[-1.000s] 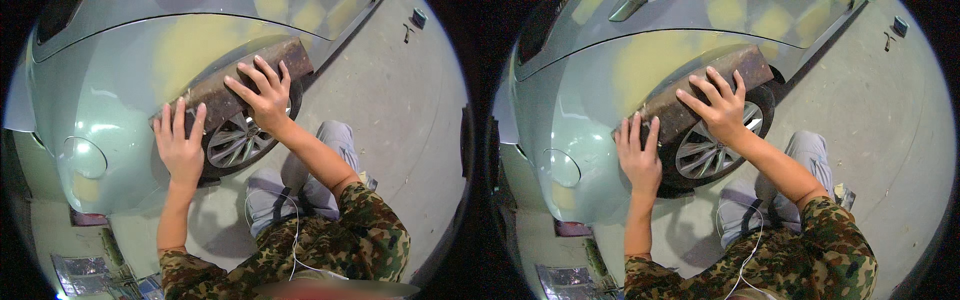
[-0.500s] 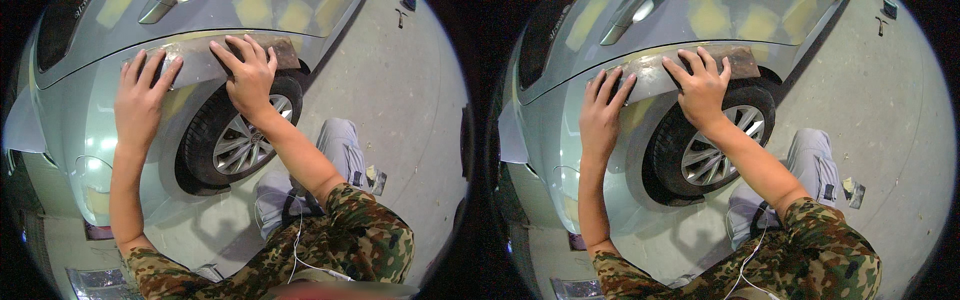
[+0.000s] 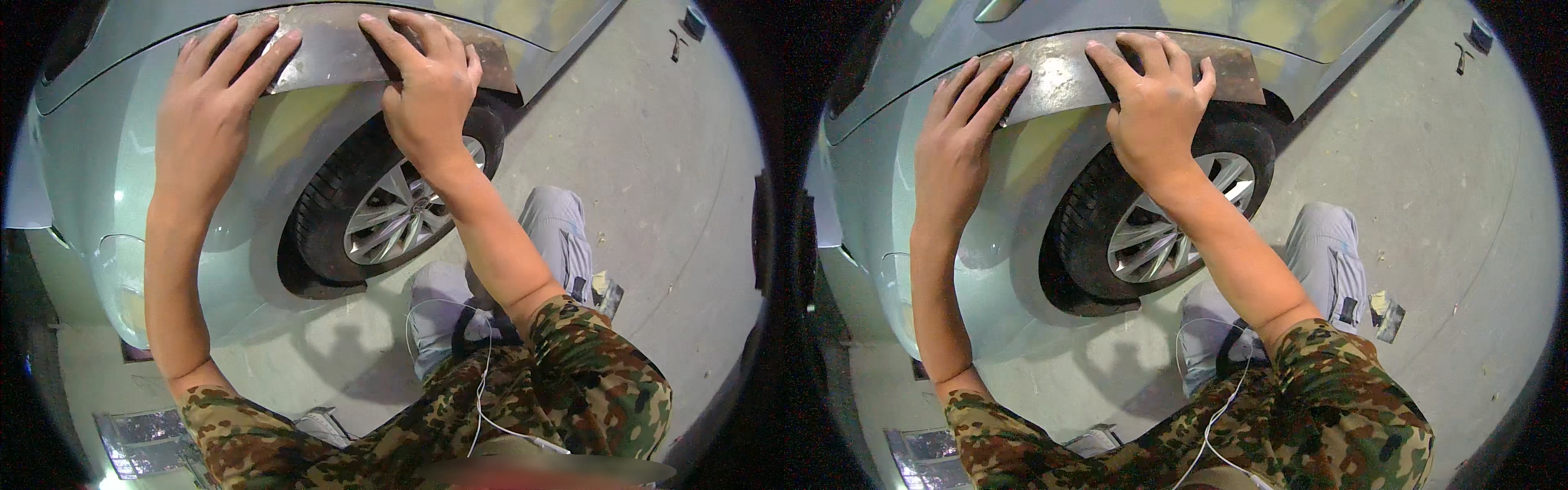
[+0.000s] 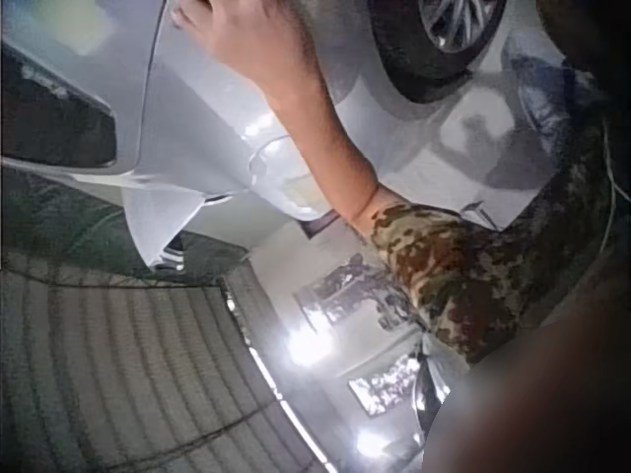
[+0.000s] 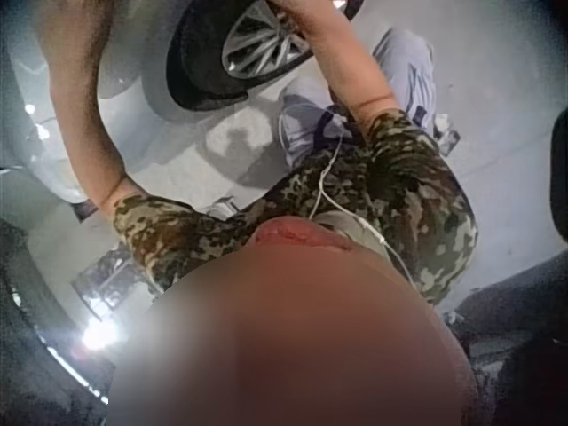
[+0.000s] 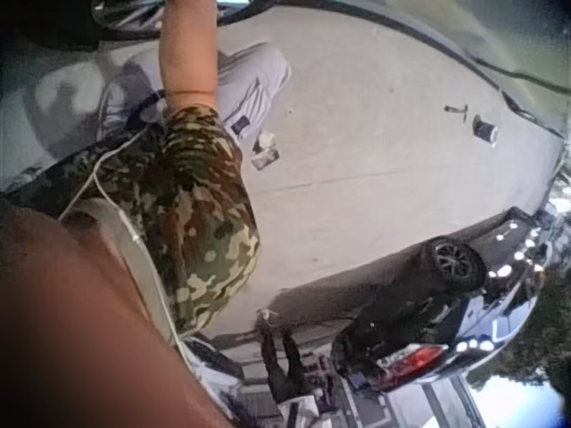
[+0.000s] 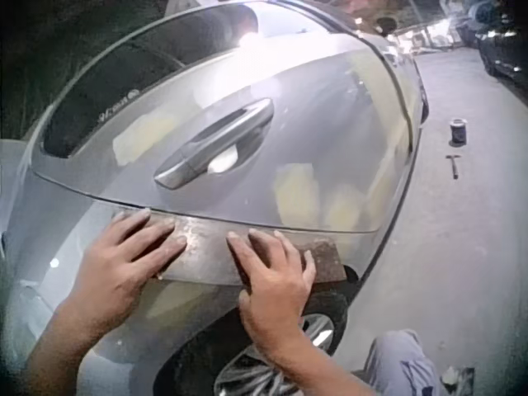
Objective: The person applies body filler to the rear quarter panel of a silver car using a spreader, then sands the area with a sanding block. The person repeatedly adds filler and sands the surface to smooth it.
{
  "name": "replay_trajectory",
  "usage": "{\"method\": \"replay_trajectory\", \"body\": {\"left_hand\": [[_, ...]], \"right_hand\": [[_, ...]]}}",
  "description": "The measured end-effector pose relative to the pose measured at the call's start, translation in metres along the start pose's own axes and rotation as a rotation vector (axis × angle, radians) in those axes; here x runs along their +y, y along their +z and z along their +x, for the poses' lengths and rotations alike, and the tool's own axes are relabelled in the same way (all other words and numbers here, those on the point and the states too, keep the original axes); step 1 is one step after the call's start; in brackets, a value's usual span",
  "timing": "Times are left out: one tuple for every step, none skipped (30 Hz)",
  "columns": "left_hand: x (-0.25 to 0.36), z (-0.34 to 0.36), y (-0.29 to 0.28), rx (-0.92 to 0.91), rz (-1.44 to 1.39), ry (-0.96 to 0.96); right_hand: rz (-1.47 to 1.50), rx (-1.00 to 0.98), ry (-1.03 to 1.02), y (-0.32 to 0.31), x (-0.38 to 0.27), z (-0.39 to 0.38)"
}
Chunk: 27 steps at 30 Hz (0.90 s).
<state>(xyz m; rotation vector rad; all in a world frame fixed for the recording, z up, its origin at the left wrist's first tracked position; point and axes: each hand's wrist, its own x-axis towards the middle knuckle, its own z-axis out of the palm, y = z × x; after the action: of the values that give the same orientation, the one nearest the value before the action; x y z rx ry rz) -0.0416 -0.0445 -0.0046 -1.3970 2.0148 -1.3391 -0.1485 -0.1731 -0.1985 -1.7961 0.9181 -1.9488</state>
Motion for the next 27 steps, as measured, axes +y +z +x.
{"method": "replay_trajectory", "body": {"left_hand": [[0.002, -0.002, 0.0, 0.005, -0.017, -0.016], [0.006, -0.004, -0.001, -0.001, -0.011, -0.031], [0.01, -0.008, -0.002, -0.005, -0.012, -0.049], [0.014, -0.012, -0.005, -0.009, -0.019, -0.073], [0.019, -0.018, -0.007, -0.011, -0.019, -0.093], [0.024, -0.024, -0.009, -0.013, -0.026, -0.118], [0.028, -0.031, -0.011, -0.017, -0.029, -0.144], [0.033, -0.037, -0.012, -0.017, -0.043, -0.176], [0.039, -0.044, -0.012, -0.014, -0.053, -0.197], [0.043, -0.051, -0.013, -0.017, -0.059, -0.219], [0.048, -0.057, -0.012, -0.028, -0.079, -0.25], [0.052, -0.063, -0.011, -0.021, -0.076, -0.26], [0.055, -0.068, -0.009, -0.021, -0.081, -0.283], [0.061, -0.073, -0.007, -0.023, -0.085, -0.304], [0.065, -0.078, -0.005, -0.024, -0.096, -0.323], [0.07, -0.082, -0.002, -0.03, -0.111, -0.34], [0.074, -0.087, -0.001, -0.046, -0.111, -0.364], [0.078, -0.091, 0.002, -0.057, -0.116, -0.384], [0.082, -0.095, 0.004, -0.076, -0.127, -0.41], [0.084, -0.099, 0.008, -0.065, -0.142, -0.427], [0.088, -0.102, 0.01, -0.074, -0.141, -0.434], [0.091, -0.106, 0.012, -0.086, -0.147, -0.446], [0.094, -0.109, 0.014, -0.101, -0.154, -0.46], [0.096, -0.111, 0.017, -0.091, -0.16, -0.458], [0.099, -0.114, 0.019, -0.101, -0.163, -0.466], [0.102, -0.117, 0.022, -0.107, -0.169, -0.47], [0.105, -0.119, 0.024, -0.109, -0.172, -0.473]], "right_hand": [[0.005, 0.001, -0.012, -0.002, 0.0, 0.0], [0.007, -0.016, -0.023, -0.004, 0.0, 0.0], [0.007, -0.031, -0.032, -0.005, -0.001, 0.0], [0.008, -0.047, -0.042, -0.009, -0.003, -0.003], [-0.003, -0.062, -0.056, -0.012, -0.006, -0.006], [0.02, -0.079, -0.062, -0.015, -0.008, -0.01], [0.032, -0.095, -0.059, -0.018, -0.011, -0.014], [0.03, -0.104, -0.068, -0.021, -0.013, -0.017], [0.016, -0.106, -0.089, -0.024, -0.015, -0.021], [0.025, -0.13, -0.082, -0.025, -0.017, -0.024], [0.029, -0.132, -0.099, -0.026, -0.018, -0.026], [0.032, -0.134, -0.115, -0.026, -0.019, -0.029], [0.033, -0.136, -0.124, -0.025, -0.019, -0.029], [0.009, -0.14, -0.136, -0.026, -0.02, -0.033], [0.0, -0.143, -0.147, -0.025, -0.02, -0.034], [-0.002, -0.145, -0.162, -0.023, -0.018, -0.036], [0.009, -0.151, -0.169, -0.021, -0.017, -0.038], [0.006, -0.165, -0.169, -0.02, -0.016, -0.04], [-0.017, -0.163, -0.192, -0.018, -0.014, -0.042], [-0.029, -0.166, -0.211, -0.016, -0.013, -0.044], [-0.032, -0.176, -0.22, -0.014, -0.01, -0.046], [-0.017, -0.153, -0.238, -0.009, -0.008, -0.048], [0.005, -0.138, -0.247, -0.005, -0.006, -0.05], [0.028, -0.122, -0.256, -0.001, -0.004, -0.051], [0.032, -0.123, -0.264, 0.002, -0.002, -0.053], [0.036, -0.123, -0.272, 0.005, 0.001, -0.055], [0.041, -0.12, -0.281, 0.008, 0.004, -0.057]]}}
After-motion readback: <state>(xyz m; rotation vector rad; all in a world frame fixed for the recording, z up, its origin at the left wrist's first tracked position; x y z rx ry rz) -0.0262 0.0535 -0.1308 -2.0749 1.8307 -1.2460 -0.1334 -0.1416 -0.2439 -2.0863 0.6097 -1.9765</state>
